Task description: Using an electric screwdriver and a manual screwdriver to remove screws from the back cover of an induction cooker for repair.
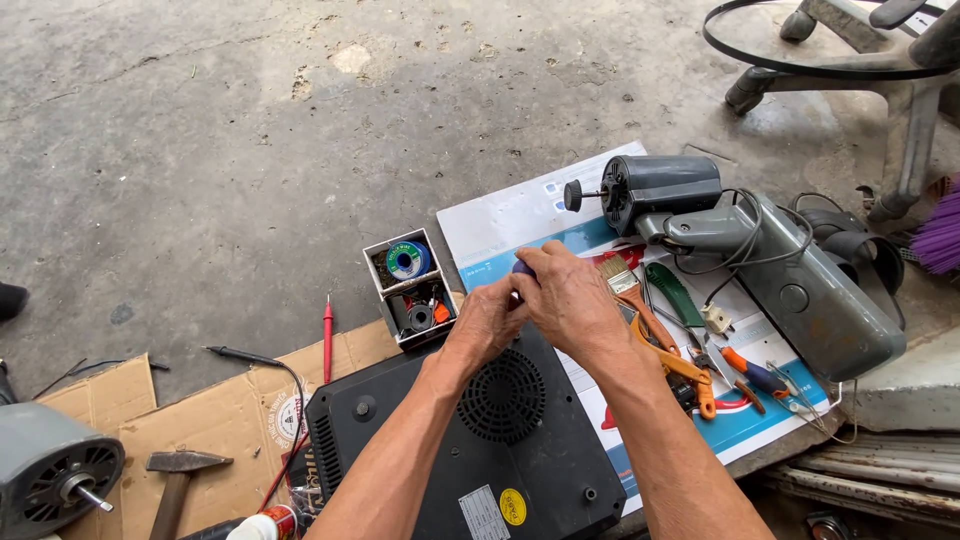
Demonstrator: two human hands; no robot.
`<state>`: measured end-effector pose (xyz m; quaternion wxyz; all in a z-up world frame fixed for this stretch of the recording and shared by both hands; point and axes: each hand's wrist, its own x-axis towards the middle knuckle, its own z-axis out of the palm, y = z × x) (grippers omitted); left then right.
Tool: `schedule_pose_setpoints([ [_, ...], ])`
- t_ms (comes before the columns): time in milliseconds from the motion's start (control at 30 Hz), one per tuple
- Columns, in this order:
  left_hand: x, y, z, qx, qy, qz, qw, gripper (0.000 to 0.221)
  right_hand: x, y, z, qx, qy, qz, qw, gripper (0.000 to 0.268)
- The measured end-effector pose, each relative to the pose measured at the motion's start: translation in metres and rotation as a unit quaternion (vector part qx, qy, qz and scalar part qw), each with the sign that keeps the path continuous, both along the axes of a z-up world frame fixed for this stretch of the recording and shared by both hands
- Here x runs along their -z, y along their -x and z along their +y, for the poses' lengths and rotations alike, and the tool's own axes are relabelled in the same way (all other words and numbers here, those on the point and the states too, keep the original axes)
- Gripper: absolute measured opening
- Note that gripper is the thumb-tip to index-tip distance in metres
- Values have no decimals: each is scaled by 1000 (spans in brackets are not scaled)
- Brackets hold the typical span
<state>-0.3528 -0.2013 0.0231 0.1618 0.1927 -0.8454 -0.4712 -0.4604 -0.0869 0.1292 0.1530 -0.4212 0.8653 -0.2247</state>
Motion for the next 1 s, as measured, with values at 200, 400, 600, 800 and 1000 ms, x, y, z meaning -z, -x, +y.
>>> schedule_pose_setpoints([
  [200, -4, 10, 8, -51, 24, 1, 998, 16, -32, -8, 4, 14, -70, 4, 997, 54],
  [400, -26, 13, 11, -33, 5, -24, 999, 18, 7, 6, 3, 39, 15, 30, 999, 35],
  [600, 56, 19, -7, -6, -31, -67, 997, 8, 7, 5, 6, -58, 9, 71, 996, 59],
  [800, 6, 13, 8, -62, 14, -28, 998, 17, -35, -10, 4, 29, 12, -9, 999, 59],
  [1000, 14, 20, 5, -35, 33, -50, 998, 24, 4, 5, 5, 65, -7, 34, 997, 40],
])
